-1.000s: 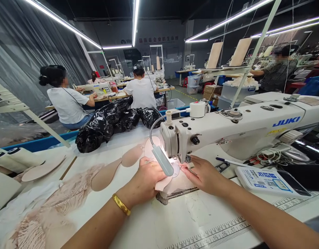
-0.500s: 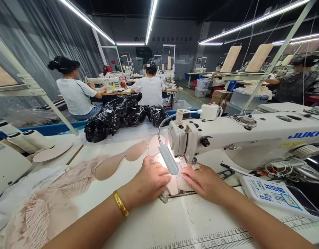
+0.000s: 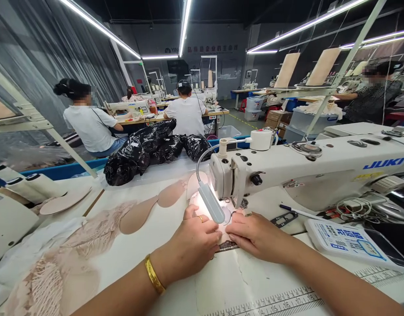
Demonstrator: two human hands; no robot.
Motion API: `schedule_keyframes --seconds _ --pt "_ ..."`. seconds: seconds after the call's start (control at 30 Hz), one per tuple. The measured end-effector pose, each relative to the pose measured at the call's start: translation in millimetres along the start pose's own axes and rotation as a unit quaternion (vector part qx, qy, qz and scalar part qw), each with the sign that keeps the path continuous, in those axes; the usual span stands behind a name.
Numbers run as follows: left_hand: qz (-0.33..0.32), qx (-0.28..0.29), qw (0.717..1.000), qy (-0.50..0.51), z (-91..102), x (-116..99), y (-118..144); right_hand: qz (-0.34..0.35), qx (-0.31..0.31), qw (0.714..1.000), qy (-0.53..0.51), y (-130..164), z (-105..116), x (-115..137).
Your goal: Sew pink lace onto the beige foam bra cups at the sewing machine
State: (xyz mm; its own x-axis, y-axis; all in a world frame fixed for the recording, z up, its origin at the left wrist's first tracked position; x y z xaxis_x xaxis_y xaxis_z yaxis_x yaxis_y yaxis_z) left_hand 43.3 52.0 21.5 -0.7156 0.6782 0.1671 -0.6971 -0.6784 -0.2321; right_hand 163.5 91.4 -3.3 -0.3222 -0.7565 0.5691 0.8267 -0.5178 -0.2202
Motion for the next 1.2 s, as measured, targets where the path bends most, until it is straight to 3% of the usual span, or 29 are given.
schedule_keyframes --seconds 0.43,0.5,0.6,0.67,0.73,0.8,0.93,1.07,1.2 --pt "0.035 0.008 0.999 -0.029 -11.7 27 -17 -0.037 -0.081 0.995 0.039 -8 8 -10" --pt "0.089 -0.049 0.994 -0.035 -7.0 46 -14 -0.047 -0.079 0.995 0.043 -7 9 -10" --pt "0.269 -0.147 0.952 0.006 2.2 99 5 -0.066 -0.069 0.994 0.052 -5 7 -13" --pt "0.333 -0.109 0.935 0.049 -4.1 125 14 -0.071 -0.064 0.994 0.058 -4 6 -15" --pt "0.316 -0.022 0.947 0.056 -10.7 132 14 -0.075 -0.061 0.993 0.064 -4 5 -18" --pt "0.275 0.043 0.96 0.036 -10.1 126 14 -0.08 -0.062 0.993 0.066 -4 4 -20" --pt "0.219 0.08 0.972 0.021 -2.5 93 11 -0.075 -0.075 0.993 0.059 -3 5 -21" --pt "0.116 0.022 0.986 0.117 -3.7 44 0 -0.066 -0.087 0.993 0.042 -2 5 -21" --pt "0.063 -0.034 0.989 0.13 -7.2 23 -8 -0.063 -0.091 0.993 0.038 -3 5 -22"
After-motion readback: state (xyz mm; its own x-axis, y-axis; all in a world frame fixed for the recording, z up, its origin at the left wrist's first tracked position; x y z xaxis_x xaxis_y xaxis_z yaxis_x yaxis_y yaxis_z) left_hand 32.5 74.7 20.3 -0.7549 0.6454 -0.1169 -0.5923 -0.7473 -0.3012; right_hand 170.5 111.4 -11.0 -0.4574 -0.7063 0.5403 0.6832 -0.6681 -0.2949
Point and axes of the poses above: each hand's wrist, its own y-axis away from the middle knuckle, its own z-axis out of the back of the hand, x = y × z, the point moved 8 cm from there along -y, towards the middle knuckle, and after that the axes turned 15 degrees about -y, right-handed, at the moved point
